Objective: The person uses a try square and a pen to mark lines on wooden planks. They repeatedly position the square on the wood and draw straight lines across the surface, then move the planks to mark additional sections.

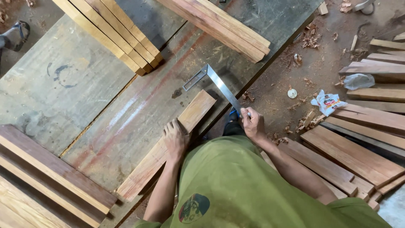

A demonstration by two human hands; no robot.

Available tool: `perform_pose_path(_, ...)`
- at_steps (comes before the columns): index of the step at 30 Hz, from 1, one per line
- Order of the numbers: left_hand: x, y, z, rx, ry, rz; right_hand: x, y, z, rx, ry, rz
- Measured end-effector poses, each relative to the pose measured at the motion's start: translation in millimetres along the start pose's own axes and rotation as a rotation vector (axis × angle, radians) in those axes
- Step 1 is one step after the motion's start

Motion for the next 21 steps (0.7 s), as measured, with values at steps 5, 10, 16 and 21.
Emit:
perform_pose_path(5, -15.4, 20.2, -4.9, -0.032, -0.007, 0.016, -31.0, 2.8, -5.9, -0.006, 0.122, 0.095)
perform_pose_path(10, -14.7, -17.6, -10.9, -0.091, -0.018, -0.001, -26.8, 12.9, -15.5, -0.016, 0.165, 0.168)
perform_pose_path(16, -85.0, -34.7, -60.4, -0.193, -0.044, 0.089, -8.7, 19.7, -21.7, -0.024, 0.183, 0.199)
perform_pose_path(21, -172.0, -53.4, -118.9, -0.266, -0.133, 0.257, 6.0, 15.6, -20.3, -0.054, 0.223, 0.192)
Point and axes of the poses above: each hand's wrist, its own z-axis towards the middle knuckle, its own y-axis out of the palm, x = y × z, the point moved 1 cm from there along z, towards the middle knuckle, and after that the axes turned 3 degrees about x, right-handed, at the moved point
